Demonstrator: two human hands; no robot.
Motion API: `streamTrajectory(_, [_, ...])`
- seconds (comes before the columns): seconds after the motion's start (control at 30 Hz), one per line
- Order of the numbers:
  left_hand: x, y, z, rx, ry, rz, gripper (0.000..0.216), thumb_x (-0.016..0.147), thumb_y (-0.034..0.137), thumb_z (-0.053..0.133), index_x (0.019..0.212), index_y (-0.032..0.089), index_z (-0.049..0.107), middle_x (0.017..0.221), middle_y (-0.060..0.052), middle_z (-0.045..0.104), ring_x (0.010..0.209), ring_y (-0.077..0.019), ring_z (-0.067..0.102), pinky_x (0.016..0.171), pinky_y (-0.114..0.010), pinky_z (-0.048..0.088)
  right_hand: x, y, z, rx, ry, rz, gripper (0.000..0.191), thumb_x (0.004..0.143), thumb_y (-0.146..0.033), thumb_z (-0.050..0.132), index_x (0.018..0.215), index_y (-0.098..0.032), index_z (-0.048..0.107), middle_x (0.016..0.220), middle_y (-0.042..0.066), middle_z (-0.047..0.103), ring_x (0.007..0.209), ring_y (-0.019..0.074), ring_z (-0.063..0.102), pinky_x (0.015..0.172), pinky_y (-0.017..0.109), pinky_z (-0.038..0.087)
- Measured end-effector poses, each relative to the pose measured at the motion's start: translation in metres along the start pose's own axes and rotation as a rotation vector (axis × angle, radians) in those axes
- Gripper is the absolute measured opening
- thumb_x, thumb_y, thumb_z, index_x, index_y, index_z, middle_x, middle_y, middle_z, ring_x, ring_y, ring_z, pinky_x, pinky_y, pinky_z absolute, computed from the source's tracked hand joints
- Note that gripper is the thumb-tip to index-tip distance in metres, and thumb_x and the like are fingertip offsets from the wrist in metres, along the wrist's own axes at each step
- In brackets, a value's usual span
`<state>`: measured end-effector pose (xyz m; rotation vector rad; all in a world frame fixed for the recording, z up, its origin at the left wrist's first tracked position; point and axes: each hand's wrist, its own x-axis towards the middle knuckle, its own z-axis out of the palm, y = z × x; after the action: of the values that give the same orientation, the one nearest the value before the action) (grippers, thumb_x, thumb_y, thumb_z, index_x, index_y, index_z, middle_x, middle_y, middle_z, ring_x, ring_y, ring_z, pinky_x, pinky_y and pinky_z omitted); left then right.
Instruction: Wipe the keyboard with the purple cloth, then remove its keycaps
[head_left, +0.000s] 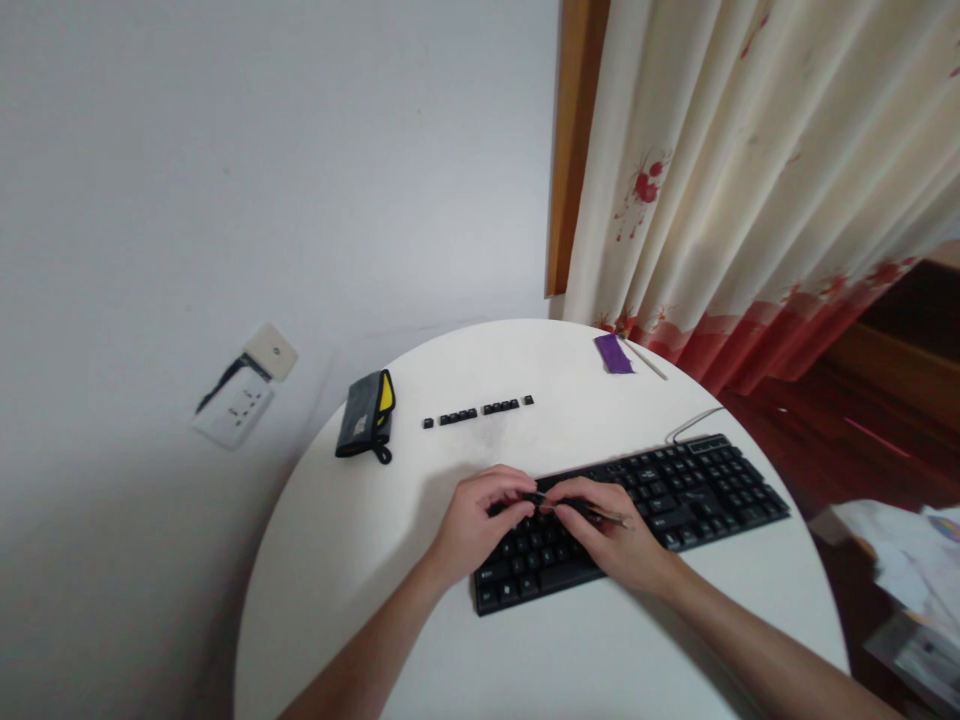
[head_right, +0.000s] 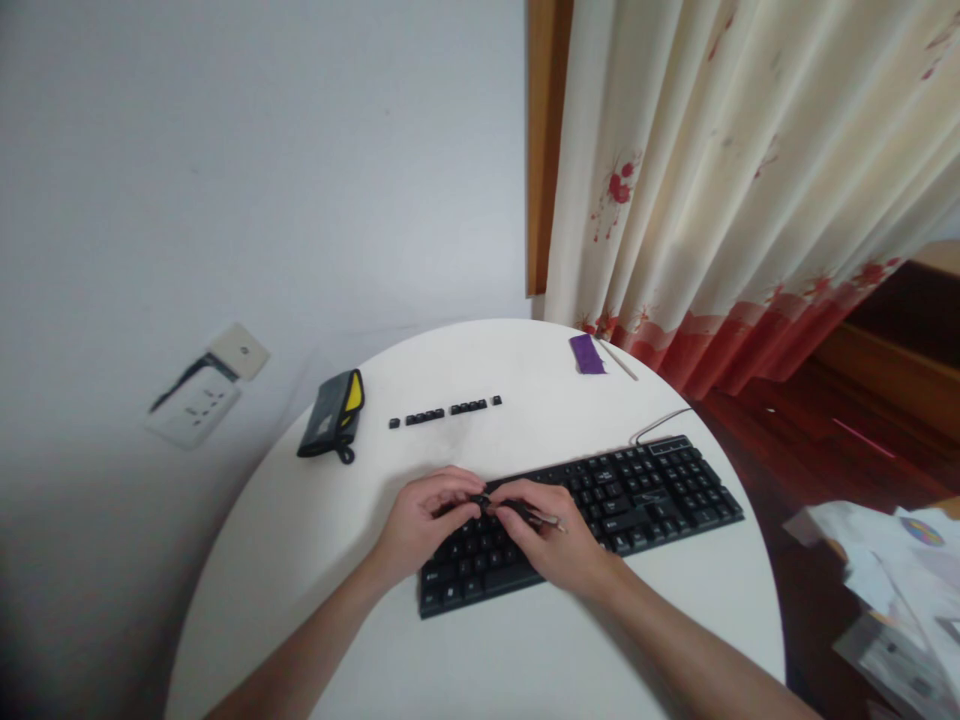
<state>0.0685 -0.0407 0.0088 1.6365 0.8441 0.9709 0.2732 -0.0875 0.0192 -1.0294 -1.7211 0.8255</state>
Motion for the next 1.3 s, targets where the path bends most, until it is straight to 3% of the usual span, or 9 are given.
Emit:
streamTrajectory(0.47, [0.000, -0.001, -0.003, 0.064, -0.080, 0.055, 0.018, 0.087, 0.022, 0.066, 0.101, 0.020, 0.077, 0.105, -0.011, 0.066, 0.096, -0.0210, 0.066, 0.082, -0.033, 0.057, -0.001, 0.004, 0.001, 0.006, 0.030, -0.010, 0.017, 0.094, -0.026, 0.057, 0.101, -0.022, 0.072, 0.094, 0.005, 0.075, 0.085, 0.0181, 0.071, 0.079, 0.028, 0.056])
streamTrajectory(0.63, [0.000, -0.002, -0.002, 0.089, -0.036, 0.053, 0.020, 0.083, 0.017, 0.071, 0.100, 0.023, 0.079, 0.105, -0.008, 0.068, 0.090, -0.0183, 0.067, 0.076, -0.028, 0.056, 0.000, 0.002, 0.001, 0.016, 0.035, 0.001, 0.017, 0.094, -0.026, 0.057, 0.102, -0.022, 0.072, 0.093, 0.005, 0.076, 0.085, 0.0181, 0.071, 0.078, 0.028, 0.056])
streamTrajectory(0.83, [0.001, 0.000, -0.003, 0.152, -0.005, 0.113, 0.022, 0.081, 0.014, 0.073, 0.098, 0.026, 0.079, 0.103, -0.006, 0.072, 0.096, -0.0206, 0.067, 0.090, -0.035, 0.054, -0.001, 0.003, 0.003, 0.095, 0.065, 0.066, 0.015, 0.094, -0.027, 0.058, 0.099, -0.022, 0.072, 0.091, 0.004, 0.076, 0.084, 0.0179, 0.071, 0.078, 0.028, 0.056])
streamTrajectory(1.0, [0.002, 0.002, -0.005, 0.153, 0.045, 0.099, 0.018, 0.081, 0.014, 0.072, 0.095, 0.024, 0.079, 0.109, -0.007, 0.072, 0.100, -0.0216, 0.067, 0.090, -0.034, 0.054, -0.002, 0.013, 0.003, 0.120, 0.156, 0.167, 0.017, 0.094, -0.033, 0.059, 0.094, -0.020, 0.070, 0.082, 0.003, 0.073, 0.077, 0.0183, 0.068, 0.073, 0.029, 0.052])
streamTrajectory(1.17, [0.003, 0.002, -0.005, 0.156, 0.108, 0.071, 0.013, 0.085, 0.022, 0.071, 0.096, 0.020, 0.077, 0.098, -0.007, 0.072, 0.090, -0.0192, 0.067, 0.080, -0.030, 0.054, 0.000, 0.016, -0.003, 0.070, 0.268, 0.181, 0.042, 0.102, -0.041, 0.039, 0.077, -0.020, 0.064, 0.067, 0.001, 0.058, 0.066, 0.0162, 0.055, 0.065, 0.029, 0.044])
streamTrajectory(1.3, [0.002, -0.002, -0.004, 0.157, 0.112, 0.055, 0.014, 0.086, 0.021, 0.069, 0.098, 0.019, 0.076, 0.099, -0.007, 0.072, 0.089, -0.0183, 0.068, 0.081, -0.029, 0.054, 0.002, 0.013, -0.005, 0.023, 0.315, 0.027, 0.046, 0.104, -0.039, 0.029, 0.073, -0.020, 0.057, 0.082, 0.005, 0.057, 0.081, 0.0187, 0.055, 0.076, 0.032, 0.043])
